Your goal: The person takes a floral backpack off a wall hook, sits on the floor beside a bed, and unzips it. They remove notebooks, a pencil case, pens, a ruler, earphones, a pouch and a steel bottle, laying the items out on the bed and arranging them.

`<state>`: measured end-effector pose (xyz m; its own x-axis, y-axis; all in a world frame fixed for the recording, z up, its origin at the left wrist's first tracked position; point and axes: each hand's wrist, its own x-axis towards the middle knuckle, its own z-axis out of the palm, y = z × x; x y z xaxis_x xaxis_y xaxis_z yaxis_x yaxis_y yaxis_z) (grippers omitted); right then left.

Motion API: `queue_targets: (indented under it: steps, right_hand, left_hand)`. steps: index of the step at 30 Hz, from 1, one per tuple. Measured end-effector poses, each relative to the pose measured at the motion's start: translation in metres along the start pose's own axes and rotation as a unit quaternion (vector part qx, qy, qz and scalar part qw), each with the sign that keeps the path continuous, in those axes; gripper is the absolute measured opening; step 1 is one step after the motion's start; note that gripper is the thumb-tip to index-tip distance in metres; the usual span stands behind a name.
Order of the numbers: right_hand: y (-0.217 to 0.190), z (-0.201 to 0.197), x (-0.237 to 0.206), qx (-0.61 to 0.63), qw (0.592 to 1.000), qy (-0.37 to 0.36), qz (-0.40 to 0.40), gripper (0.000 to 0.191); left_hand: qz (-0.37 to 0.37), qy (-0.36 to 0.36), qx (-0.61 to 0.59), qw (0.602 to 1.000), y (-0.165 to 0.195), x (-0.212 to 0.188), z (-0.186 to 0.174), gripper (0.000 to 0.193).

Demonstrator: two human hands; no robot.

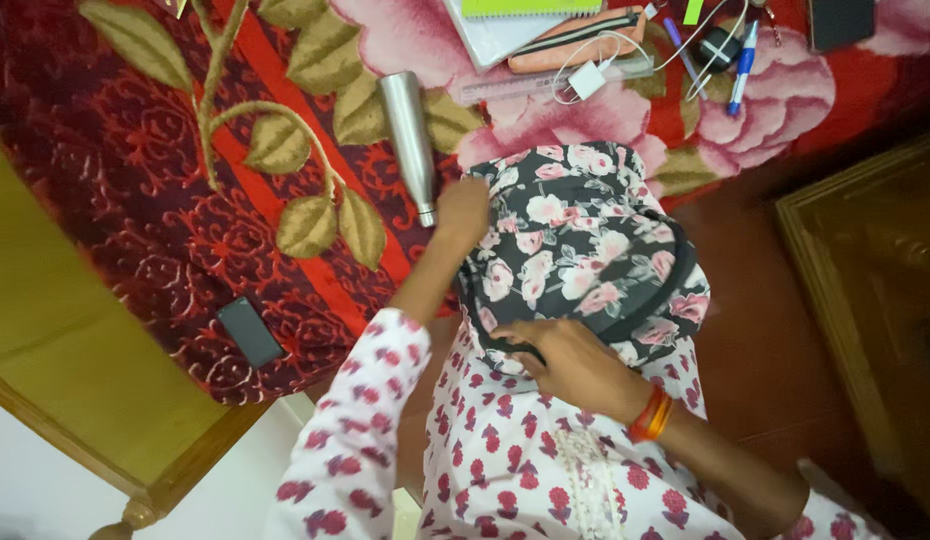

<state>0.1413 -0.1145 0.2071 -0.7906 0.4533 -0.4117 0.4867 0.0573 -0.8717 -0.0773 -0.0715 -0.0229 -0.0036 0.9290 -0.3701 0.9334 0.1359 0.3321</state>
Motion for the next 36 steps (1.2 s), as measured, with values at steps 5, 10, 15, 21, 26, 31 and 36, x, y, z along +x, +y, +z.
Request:
queue_targets:
  steps: [5,10,15,21,26,31,36]
  right_hand:
    - [0.01,-0.012,0.009,0.06,0.987,-0.133,-0.062,0.031]
    - [0.061,-0.047,-0.013,0.18,0.943,-0.279,0.002,0.026]
    - [0.194,-0.11,-0.006,0.329,0.929,0.073,0.152,0.028]
    - [0.315,-0.053,0.02,0.071,0.955,0.019,0.286,0.047]
    - [0.327,0.036,0.02,-0.197,0.917,0.102,0.331,0.056]
    - [0.311,0.063,0.001,-0.2,0.908,0.224,0.292,0.062]
    - [0.289,0.044,0.005,-0.148,0.912,0.345,0.166,0.067]
  left_hand:
    - [-0.01,-0.111,-0.106,0.988,0.122,0.057,0.019,0.028]
    - [-0.084,-0.142,-0.078,0.983,0.172,0.042,0.045,0.035]
    - [-0.158,-0.221,-0.107,0.956,0.166,0.035,0.059,0.031]
    - [-0.107,-0.206,-0.153,0.961,0.174,0.013,0.071,0.029]
    - [-0.133,-0.088,-0.095,0.983,0.173,-0.003,0.1,0.031]
    - [-0.187,-0.09,-0.17,0.963,0.168,0.001,0.116,0.018]
    - [-0.279,-0.111,-0.292,0.908,0.17,0.0,0.108,0.019]
